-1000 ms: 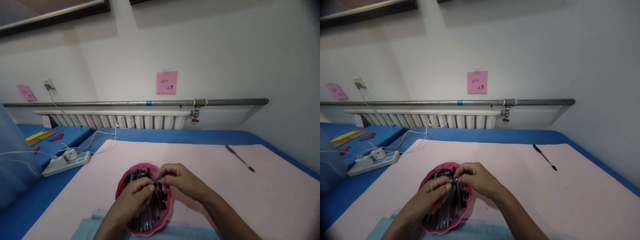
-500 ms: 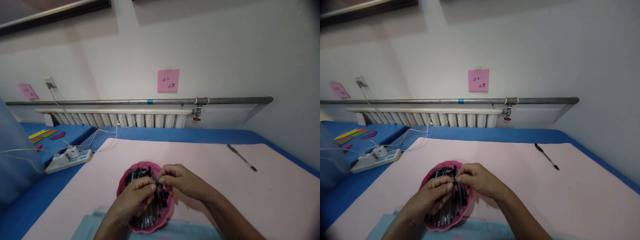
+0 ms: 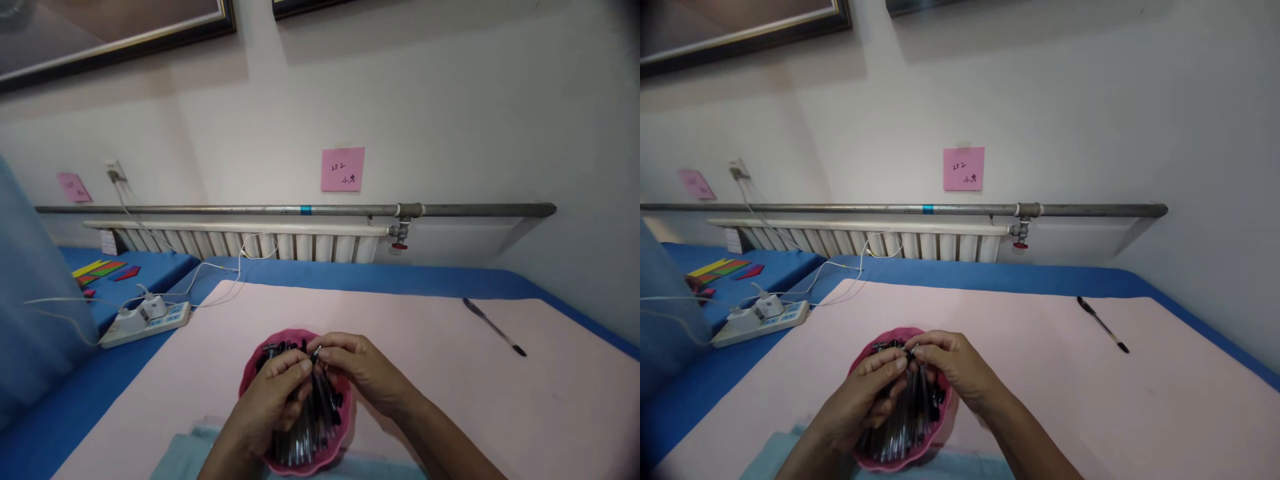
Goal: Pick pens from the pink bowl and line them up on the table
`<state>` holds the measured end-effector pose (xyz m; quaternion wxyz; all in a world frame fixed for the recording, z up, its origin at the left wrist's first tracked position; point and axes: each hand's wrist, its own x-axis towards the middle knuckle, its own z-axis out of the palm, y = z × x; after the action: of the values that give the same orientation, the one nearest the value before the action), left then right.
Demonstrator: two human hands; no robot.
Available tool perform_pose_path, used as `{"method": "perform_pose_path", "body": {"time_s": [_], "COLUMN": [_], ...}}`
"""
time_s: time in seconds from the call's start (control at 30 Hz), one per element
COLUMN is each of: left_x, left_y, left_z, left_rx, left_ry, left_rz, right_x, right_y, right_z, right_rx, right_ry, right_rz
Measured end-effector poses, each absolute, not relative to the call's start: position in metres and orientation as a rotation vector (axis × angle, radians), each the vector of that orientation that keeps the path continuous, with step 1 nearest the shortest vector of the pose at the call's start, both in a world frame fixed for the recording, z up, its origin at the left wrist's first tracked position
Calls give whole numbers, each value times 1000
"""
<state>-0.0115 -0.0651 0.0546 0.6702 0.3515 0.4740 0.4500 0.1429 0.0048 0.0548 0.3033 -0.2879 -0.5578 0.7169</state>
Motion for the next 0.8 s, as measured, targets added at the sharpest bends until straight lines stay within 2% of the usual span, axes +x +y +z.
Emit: {"method": "perform_pose_path", "body": {"time_s": [0.23,0.43,0.57,0.7,0.8], "left_x": [-3,-3,-2,-2,-2], "left_y": [-64,-62,-62,-63,-64], "left_z": [51,51,50,48,49], "left_rx": [745,744,763,760,755], "left_ry": [1058,1047,1108,1095,1113], "left_rz": [1061,1086,1086,1087,1078], "right_x": [131,130,128,127,126], "right_y": [0,1,0,-1,-1], "right_z": [50,48,46,46,47], "right_rx": [-881,-733,-859,-751,-809], "right_ry": [-1341,-1238,-1262,-1235,-1253], "right_rz": [1781,1968,1820,1935,1828]}}
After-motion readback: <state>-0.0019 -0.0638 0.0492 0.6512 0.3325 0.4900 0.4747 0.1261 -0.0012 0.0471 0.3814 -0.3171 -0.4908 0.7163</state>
